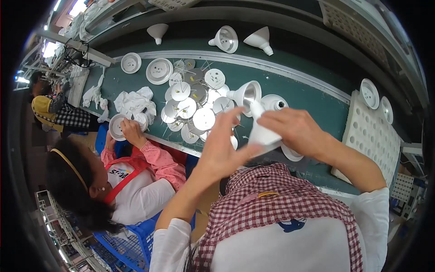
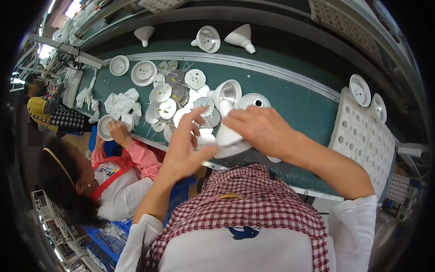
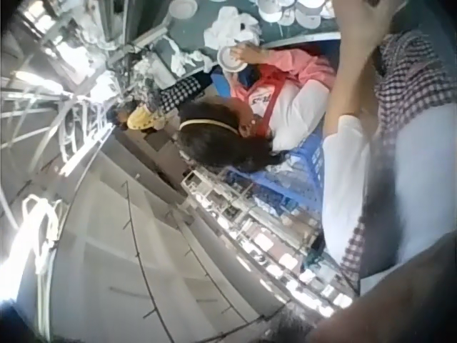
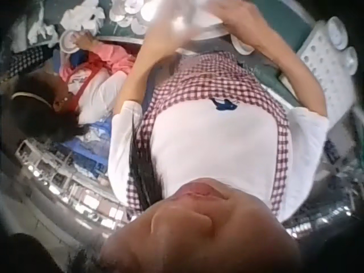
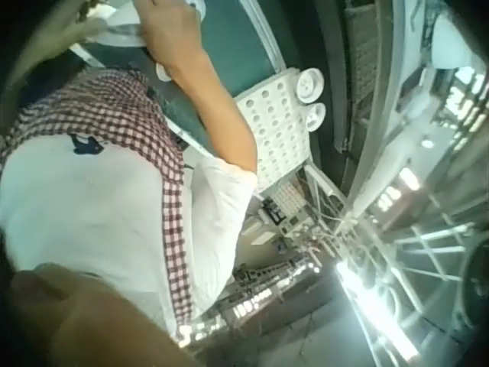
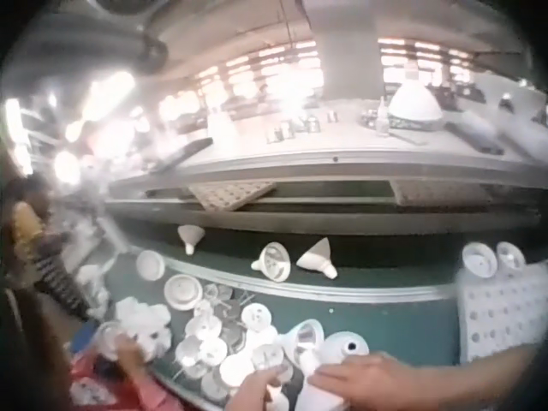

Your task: The person transfers lamp housings from a crate onto a workbench, inserts LED circuit boards into the housings by hand, and places the assembled fixtures onto a foam tray.

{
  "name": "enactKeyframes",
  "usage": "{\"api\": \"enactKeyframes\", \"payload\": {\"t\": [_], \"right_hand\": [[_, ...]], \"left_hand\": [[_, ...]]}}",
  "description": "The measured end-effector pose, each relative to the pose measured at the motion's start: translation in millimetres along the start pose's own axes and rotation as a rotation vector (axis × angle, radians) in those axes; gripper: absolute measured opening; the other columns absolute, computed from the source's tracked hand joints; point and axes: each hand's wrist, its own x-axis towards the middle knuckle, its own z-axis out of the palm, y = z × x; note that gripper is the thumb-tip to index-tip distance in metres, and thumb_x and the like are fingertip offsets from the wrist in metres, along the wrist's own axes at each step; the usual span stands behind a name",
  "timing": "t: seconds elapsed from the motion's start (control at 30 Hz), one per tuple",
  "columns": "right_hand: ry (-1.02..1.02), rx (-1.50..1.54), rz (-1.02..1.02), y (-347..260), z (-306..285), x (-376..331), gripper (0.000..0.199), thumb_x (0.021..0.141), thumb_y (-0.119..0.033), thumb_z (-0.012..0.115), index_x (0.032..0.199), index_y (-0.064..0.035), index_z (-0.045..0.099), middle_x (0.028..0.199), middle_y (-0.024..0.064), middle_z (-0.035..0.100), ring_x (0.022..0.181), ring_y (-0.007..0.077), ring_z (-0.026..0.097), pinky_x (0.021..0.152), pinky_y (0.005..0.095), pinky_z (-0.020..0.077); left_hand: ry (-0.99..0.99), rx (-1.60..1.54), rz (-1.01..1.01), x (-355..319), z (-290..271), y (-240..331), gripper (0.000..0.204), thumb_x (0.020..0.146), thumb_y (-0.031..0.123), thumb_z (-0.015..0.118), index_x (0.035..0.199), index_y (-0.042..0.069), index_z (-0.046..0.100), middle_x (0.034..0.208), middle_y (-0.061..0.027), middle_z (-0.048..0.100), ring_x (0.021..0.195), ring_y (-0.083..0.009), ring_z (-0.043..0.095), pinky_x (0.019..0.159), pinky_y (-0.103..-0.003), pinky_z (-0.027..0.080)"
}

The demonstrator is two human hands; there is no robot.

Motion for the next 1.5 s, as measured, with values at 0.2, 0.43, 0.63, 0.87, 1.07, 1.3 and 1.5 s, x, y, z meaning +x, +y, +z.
{"api": "enactKeyframes", "payload": {"t": [0.2,0.43,0.63,0.87,1.07,1.3,1.5], "right_hand": [[0.061,0.085,0.049,6.8,18.9,65.0,0.041,0.065,-0.007,0.065,0.105,-0.005,0.053,0.093,0.0102,0.059,0.08,0.0301,0.06,0.067,0.0392,0.0492],[0.13,0.21,0.213,24.6,7.0,80.0,0.063,0.067,-0.017,0.073,0.121,-0.0049,0.044,0.12,0.0165,0.048,0.112,0.0328,0.046,0.093,0.0377,0.0389],[-0.088,0.064,0.567,44.5,-7.2,9.6,0.055,0.068,-0.012,0.071,0.117,-0.0066,0.048,0.118,0.0156,0.049,0.111,0.0326,0.046,0.093,0.0382,0.0385],[0.049,-0.339,0.407,110.5,-57.9,63.2,0.048,0.069,-0.007,0.066,0.113,-0.0076,0.049,0.112,0.0129,0.05,0.098,0.032,0.049,0.083,0.0382,0.0453],[-0.297,-0.497,0.564,186.8,-42.4,117.7,0.032,0.069,-0.01,0.065,0.101,-0.0117,0.06,0.107,0.0083,0.057,0.103,0.0291,0.054,0.079,0.0412,0.0491],[0.088,-0.537,0.392,175.2,-24.5,54.5,0.005,0.07,-0.012,0.058,0.069,-0.0072,0.061,0.08,0.0081,0.059,0.072,0.025,0.061,0.053,0.036,0.0488],[0.541,-0.473,0.581,69.0,-80.2,-94.2,0.007,0.072,-0.016,0.06,0.078,-0.0112,0.059,0.077,0.005,0.055,0.073,0.023,0.058,0.058,0.0354,0.0488]], "left_hand": [[0.422,0.362,0.232,10.0,-10.4,-22.9,0.039,0.072,-0.006,0.057,0.109,0.003,0.055,0.08,-0.0144,0.057,0.065,-0.0271,0.055,0.061,-0.034,0.045],[0.887,0.654,0.301,47.4,-109.9,-93.9,0.028,0.081,0.002,0.054,0.109,0.002,0.057,0.102,-0.0164,0.061,0.092,-0.0318,0.059,0.078,-0.036,0.046],[1.101,0.792,0.04,82.0,-242.3,-227.9,0.026,0.08,0.009,0.054,0.106,0.002,0.057,0.098,-0.0186,0.061,0.089,-0.0363,0.058,0.078,-0.04,0.045],[0.874,0.839,-0.301,79.1,-270.2,-329.3,0.032,0.08,0.009,0.052,0.11,-0.002,0.052,0.098,-0.0228,0.06,0.091,-0.0393,0.057,0.079,-0.043,0.043],[0.702,1.086,-0.35,66.5,-321.3,-381.6,0.038,0.086,0.02,0.05,0.111,-0.009,0.05,0.102,-0.0267,0.058,0.094,-0.0404,0.055,0.084,-0.042,0.043],[0.931,1.252,-0.208,169.3,-295.5,-244.4,0.062,0.082,0.055,0.051,0.121,0.007,0.048,0.096,-0.0171,0.058,0.082,-0.0335,0.058,0.069,-0.042,0.047],[0.143,0.72,-0.042,274.0,-80.8,-86.8,0.062,0.081,0.051,0.054,0.123,0.006,0.046,0.094,-0.022,0.06,0.086,-0.0341,0.057,0.075,-0.038,0.044]]}}
